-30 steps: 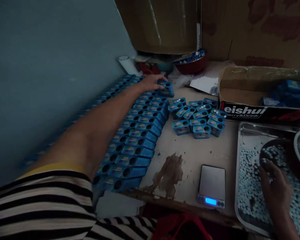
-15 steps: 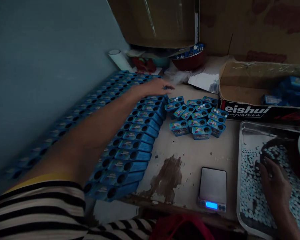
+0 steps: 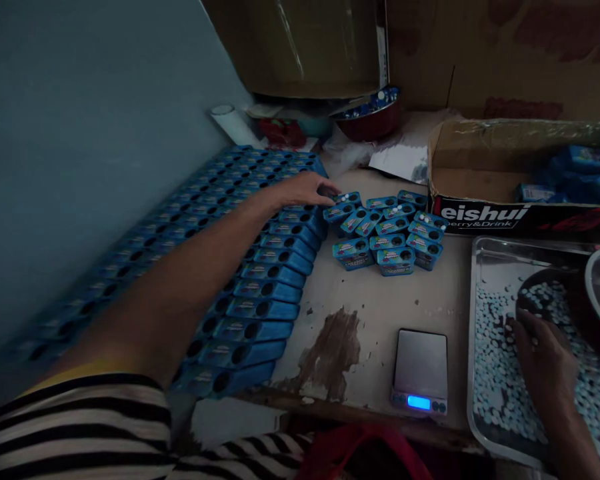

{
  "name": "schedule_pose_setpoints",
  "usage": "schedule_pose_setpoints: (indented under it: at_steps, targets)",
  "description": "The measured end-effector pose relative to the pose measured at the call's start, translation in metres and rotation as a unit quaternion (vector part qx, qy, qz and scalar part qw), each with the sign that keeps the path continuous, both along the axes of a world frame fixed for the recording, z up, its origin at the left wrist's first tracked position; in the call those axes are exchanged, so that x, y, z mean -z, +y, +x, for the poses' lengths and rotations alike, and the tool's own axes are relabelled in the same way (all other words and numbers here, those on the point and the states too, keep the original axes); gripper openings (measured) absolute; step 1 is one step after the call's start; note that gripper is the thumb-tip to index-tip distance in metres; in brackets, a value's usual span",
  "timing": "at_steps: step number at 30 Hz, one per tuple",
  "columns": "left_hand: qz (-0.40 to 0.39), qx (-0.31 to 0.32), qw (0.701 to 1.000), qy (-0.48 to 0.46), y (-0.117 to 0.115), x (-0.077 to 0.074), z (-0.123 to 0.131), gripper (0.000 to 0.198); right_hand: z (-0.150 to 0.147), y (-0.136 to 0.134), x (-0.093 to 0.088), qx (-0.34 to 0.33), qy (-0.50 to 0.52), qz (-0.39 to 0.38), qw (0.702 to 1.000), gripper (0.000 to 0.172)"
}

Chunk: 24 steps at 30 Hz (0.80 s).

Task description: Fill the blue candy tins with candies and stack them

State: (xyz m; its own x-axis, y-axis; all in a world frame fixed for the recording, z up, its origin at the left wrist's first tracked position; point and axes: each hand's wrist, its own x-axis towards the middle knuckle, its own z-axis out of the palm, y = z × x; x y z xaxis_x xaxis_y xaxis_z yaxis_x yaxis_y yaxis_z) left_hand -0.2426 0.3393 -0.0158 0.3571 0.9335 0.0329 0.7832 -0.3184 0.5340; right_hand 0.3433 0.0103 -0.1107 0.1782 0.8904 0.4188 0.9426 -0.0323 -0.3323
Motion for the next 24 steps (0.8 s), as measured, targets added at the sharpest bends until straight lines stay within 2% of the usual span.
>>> schedule_pose_setpoints:
  at_steps: [3,5,9,13,17,20,22,24]
  targets:
    - [-0.059,0.014,0.997,0.044,-0.007,-0.007,-0.002,0.059,0.004,0.0,0.004,-0.013,-0.011,0.007,1.0,0.051]
    - [-0.062,0.005,0.996,0.068,-0.012,-0.012,-0.002,0.065,0.006,0.0,0.004,-0.017,-0.021,0.009,1.0,0.051]
    - [-0.027,-0.009,0.995,0.1,-0.029,-0.02,-0.002,0.062,0.007,0.0,0.001,-0.008,-0.036,0.013,0.999,0.047]
    - [-0.015,-0.03,0.992,0.123,-0.055,-0.022,0.004,0.057,0.007,0.0,-0.002,-0.015,-0.022,0.015,1.0,0.036]
    - [0.01,-0.069,0.977,0.2,-0.075,-0.016,0.031,0.055,0.005,0.003,-0.003,-0.007,-0.017,0.015,1.0,0.032]
    - [0.016,-0.101,0.971,0.215,-0.087,-0.012,0.049,0.054,0.0,0.006,-0.004,0.009,-0.009,0.018,1.0,0.031]
    - [0.026,-0.096,0.975,0.197,-0.097,-0.015,0.049,0.055,-0.006,0.006,-0.006,0.019,0.007,0.027,0.999,0.033]
    - [0.065,-0.079,0.979,0.175,-0.104,-0.022,0.035,0.054,-0.012,0.006,-0.007,0.018,0.032,0.044,0.998,0.036]
